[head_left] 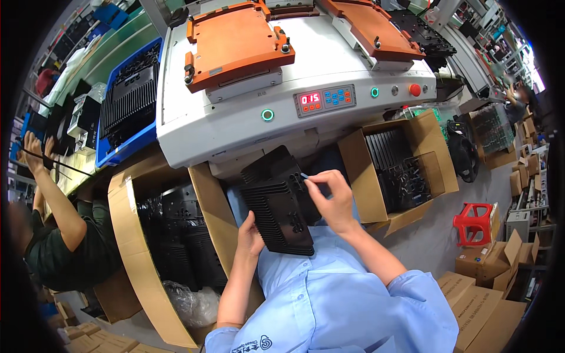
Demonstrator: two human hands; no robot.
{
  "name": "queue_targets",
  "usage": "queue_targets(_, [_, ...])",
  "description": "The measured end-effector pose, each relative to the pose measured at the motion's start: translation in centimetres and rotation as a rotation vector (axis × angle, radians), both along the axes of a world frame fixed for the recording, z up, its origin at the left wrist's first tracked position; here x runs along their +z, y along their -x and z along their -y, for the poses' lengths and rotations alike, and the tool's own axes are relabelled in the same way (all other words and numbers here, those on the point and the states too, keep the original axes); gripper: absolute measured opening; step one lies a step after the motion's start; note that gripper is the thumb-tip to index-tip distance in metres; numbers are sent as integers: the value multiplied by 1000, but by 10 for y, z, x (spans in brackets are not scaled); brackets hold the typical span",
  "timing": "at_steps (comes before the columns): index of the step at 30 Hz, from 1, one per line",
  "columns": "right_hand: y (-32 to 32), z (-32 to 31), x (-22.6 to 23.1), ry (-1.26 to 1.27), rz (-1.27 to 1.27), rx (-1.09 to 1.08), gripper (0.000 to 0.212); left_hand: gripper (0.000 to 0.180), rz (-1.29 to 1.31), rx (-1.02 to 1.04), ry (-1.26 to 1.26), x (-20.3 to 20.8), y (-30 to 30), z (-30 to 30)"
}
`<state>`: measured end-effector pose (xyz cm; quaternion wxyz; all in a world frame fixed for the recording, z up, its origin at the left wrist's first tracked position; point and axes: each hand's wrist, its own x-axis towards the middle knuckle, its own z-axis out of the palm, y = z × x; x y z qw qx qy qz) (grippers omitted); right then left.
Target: Inspecting electronic enclosure components and loading them into a press machine for assembly.
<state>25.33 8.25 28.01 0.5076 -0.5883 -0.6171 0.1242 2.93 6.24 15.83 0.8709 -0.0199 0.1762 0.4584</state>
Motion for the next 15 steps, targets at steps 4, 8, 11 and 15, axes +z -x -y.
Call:
queue_targets(4, [9, -7, -18, -90, 136, -10, 17, 40, -4, 5, -12, 3, -1, 2])
queue_targets(8, [11, -7, -24, -127, 240, -28, 19, 39, -52, 11, -3, 6, -3, 2])
queue_targets(11, [12, -6, -28, -133, 265, -18, 19, 45, -147, 21, -45, -4, -2, 3])
queue_targets(15, [13, -8, -32, -115, 241, -13, 18, 45, -171, 36, -29, -15, -1, 4])
